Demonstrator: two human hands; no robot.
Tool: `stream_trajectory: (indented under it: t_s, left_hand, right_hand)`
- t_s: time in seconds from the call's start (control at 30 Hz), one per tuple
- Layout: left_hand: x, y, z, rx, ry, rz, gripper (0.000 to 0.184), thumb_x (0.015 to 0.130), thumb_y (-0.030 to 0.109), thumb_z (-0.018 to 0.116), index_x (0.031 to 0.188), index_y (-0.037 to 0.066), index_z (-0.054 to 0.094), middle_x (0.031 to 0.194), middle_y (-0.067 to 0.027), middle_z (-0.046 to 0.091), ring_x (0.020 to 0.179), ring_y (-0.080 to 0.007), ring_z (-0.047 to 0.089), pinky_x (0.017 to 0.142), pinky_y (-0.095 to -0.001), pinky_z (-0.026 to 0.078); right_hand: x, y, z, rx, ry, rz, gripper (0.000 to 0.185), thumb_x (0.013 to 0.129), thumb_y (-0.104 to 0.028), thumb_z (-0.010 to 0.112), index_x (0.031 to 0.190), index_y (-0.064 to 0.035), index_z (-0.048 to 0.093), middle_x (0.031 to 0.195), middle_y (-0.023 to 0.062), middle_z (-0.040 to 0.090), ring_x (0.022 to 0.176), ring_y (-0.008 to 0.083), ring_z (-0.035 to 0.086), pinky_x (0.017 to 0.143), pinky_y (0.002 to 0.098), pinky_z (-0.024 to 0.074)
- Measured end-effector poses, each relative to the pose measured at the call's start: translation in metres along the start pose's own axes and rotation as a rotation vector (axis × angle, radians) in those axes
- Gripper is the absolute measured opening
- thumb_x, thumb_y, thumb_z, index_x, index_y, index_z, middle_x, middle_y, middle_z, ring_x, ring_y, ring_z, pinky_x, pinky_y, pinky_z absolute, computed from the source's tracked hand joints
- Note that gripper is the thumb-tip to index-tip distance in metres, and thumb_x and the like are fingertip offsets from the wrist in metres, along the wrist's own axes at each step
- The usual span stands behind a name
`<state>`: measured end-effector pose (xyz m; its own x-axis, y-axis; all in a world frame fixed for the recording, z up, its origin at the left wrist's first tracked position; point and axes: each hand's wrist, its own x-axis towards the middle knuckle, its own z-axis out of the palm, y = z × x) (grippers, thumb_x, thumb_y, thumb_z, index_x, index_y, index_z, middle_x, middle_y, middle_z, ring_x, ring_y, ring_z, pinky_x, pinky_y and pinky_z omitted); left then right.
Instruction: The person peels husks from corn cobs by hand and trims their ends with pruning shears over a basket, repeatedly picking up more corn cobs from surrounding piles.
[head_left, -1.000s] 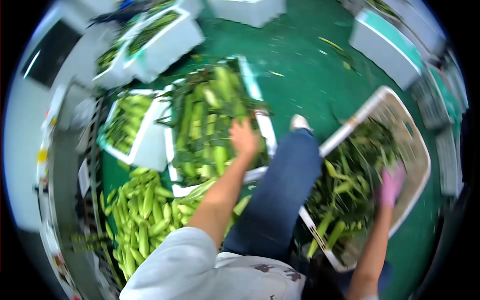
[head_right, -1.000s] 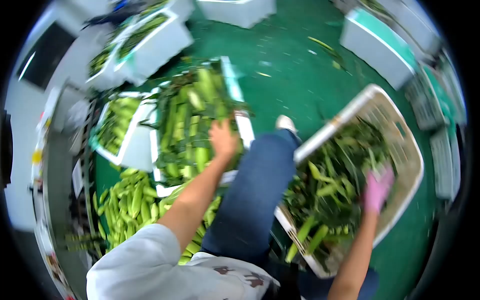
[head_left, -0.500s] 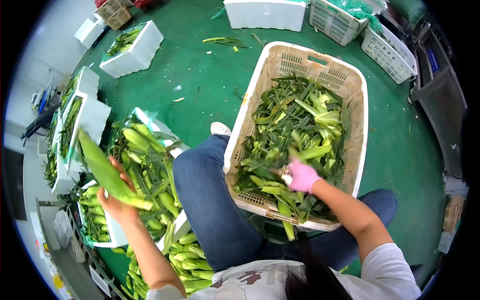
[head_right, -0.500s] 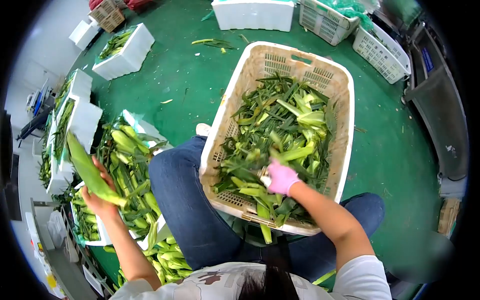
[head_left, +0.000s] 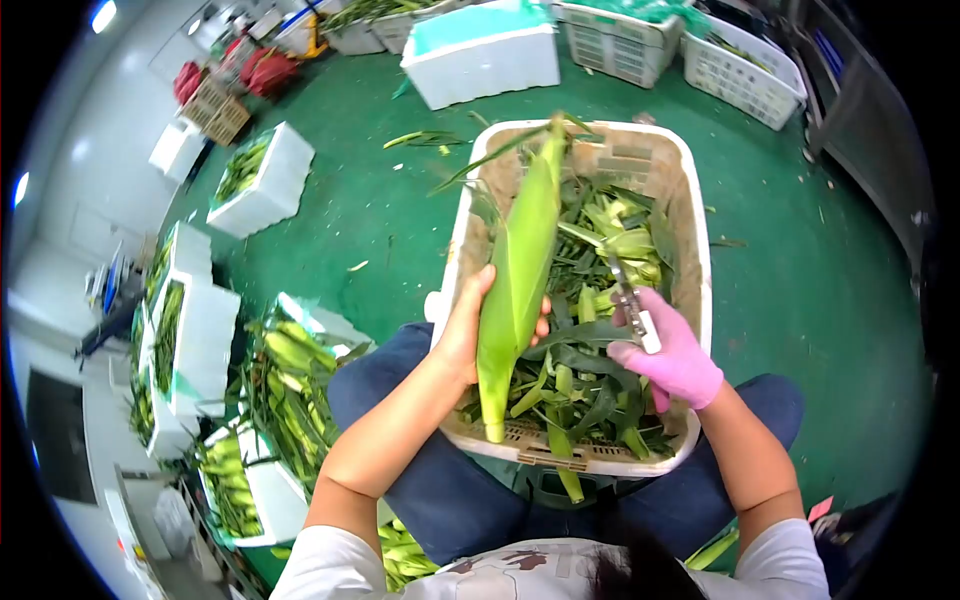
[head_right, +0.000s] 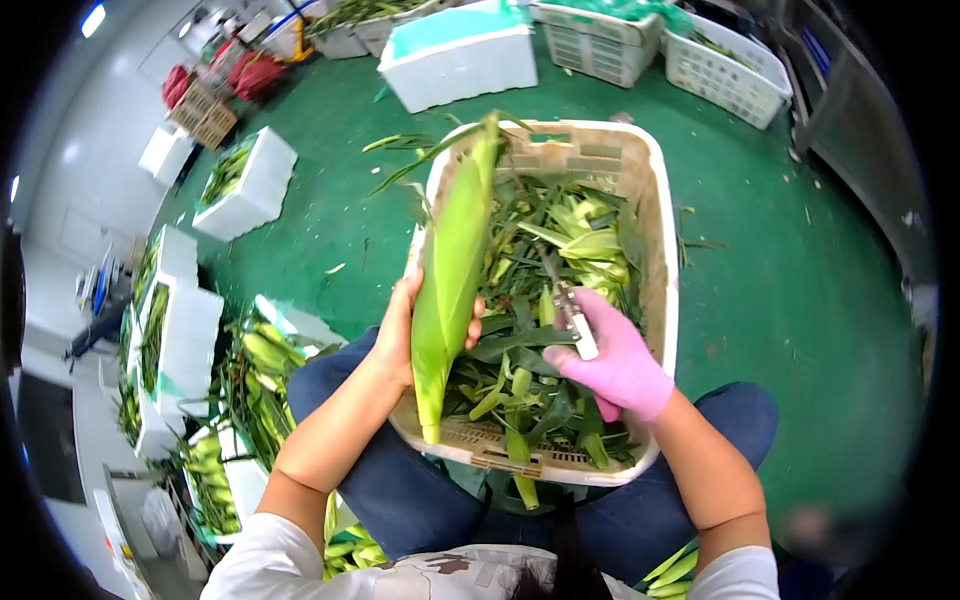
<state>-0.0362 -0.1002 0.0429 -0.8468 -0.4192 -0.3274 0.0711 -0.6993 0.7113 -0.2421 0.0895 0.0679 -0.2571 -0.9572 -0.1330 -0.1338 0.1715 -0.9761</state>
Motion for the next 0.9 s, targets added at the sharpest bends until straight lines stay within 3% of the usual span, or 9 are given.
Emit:
stream_trajectory:
  t_s: [0.1,0.3,0.53,0.57,0.63,0.7,0.77,0.8,0.9]
  left_hand:
    - [0.008,-0.022,-0.021,0.09,-0.216,-0.158,0.08,0.092,0.071,0.047,0.14,0.006,0.045,0.108,-0.0178,0.061,0.089,-0.0291,0.065,0.073,-0.0385,0.056]
    - [0.0,-0.037,-0.041,-0.11,-0.228,-0.415,0.08,0.089,0.061,0.059,0.145,0.006,0.042,0.123,-0.0236,0.058,0.112,-0.0389,0.061,0.078,-0.046,0.058]
    - [-0.01,-0.03,-0.044,-0.102,-0.3,-0.543,0.065,0.095,0.048,0.049,0.14,0.002,0.048,0.122,-0.0279,0.06,0.11,-0.0445,0.061,0.091,-0.0552,0.052]
    - [-0.009,-0.028,-0.039,-0.093,-0.301,-0.561,0.064,0.095,0.048,0.048,0.14,0.002,0.048,0.121,-0.0281,0.061,0.11,-0.0451,0.061,0.092,-0.0558,0.051]
    - [-0.008,-0.034,-0.038,0.093,-0.187,-0.454,0.067,0.095,0.052,0.053,0.14,0.003,0.049,0.124,-0.0222,0.061,0.112,-0.0393,0.061,0.095,-0.0516,0.05]
    - [-0.012,-0.05,-0.041,0.312,0.03,-0.312,0.069,0.094,0.054,0.057,0.14,0.003,0.048,0.126,-0.0182,0.06,0.113,-0.0344,0.061,0.097,-0.0486,0.049]
    - [-0.012,-0.049,-0.034,0.724,0.06,-0.12,0.073,0.092,0.055,0.064,0.14,0.002,0.048,0.124,-0.0123,0.061,0.111,-0.0234,0.059,0.099,-0.0387,0.046]
    - [-0.012,-0.044,-0.033,0.867,0.057,-0.071,0.071,0.092,0.053,0.064,0.14,0.002,0.048,0.12,-0.0117,0.062,0.108,-0.0218,0.059,0.098,-0.0363,0.046]
    - [-0.014,-0.03,-0.019,1.034,0.03,-0.103,0.073,0.091,0.053,0.066,0.139,0.0,0.05,0.114,-0.0101,0.065,0.106,-0.0193,0.058,0.097,-0.0337,0.045]
  right_hand:
    - [0.006,0.024,-0.008,0.075,-0.056,0.098,0.065,0.08,-0.024,0.077,0.133,-0.0006,0.047,0.112,0.0089,0.055,0.104,0.0182,0.053,0.096,0.0314,0.044]
    - [0.018,0.032,-0.015,0.215,-0.244,0.11,0.07,0.08,-0.017,0.075,0.14,-0.0018,0.043,0.115,0.0087,0.055,0.101,0.0139,0.053,0.087,0.0283,0.0487]
    - [0.023,0.053,-0.003,0.647,-0.343,0.194,0.057,0.08,-0.013,0.068,0.134,-0.0052,0.048,0.115,0.0041,0.056,0.094,0.0125,0.055,0.085,0.0279,0.049]
    - [0.022,0.052,-0.004,0.548,-0.345,0.214,0.058,0.08,-0.015,0.069,0.133,-0.0049,0.049,0.115,0.0043,0.056,0.095,0.0123,0.055,0.085,0.0278,0.0487]
    - [0.022,0.043,-0.006,0.35,-0.345,0.25,0.059,0.079,-0.02,0.071,0.133,-0.0044,0.05,0.116,0.0047,0.057,0.097,0.012,0.055,0.087,0.0274,0.0481]
    - [0.02,0.052,-0.001,0.086,-0.285,0.134,0.067,0.077,-0.027,0.076,0.133,-0.001,0.049,0.114,0.0114,0.058,0.102,0.0199,0.057,0.091,0.0325,0.048]
    - [0.013,0.047,0.003,-0.165,-0.201,0.066,0.068,0.075,-0.029,0.077,0.13,0.0007,0.049,0.112,0.015,0.057,0.1,0.0248,0.058,0.092,0.0357,0.0481]
    - [0.01,0.052,0.004,-0.18,-0.171,0.01,0.07,0.075,-0.03,0.078,0.129,0.0019,0.048,0.113,0.0193,0.055,0.1,0.0309,0.057,0.095,0.0384,0.0471]
    - [0.002,0.065,0.006,-0.143,-0.077,-0.091,0.063,0.075,-0.029,0.077,0.125,0.0011,0.053,0.103,0.0185,0.059,0.093,0.0309,0.058,0.09,0.039,0.0484]
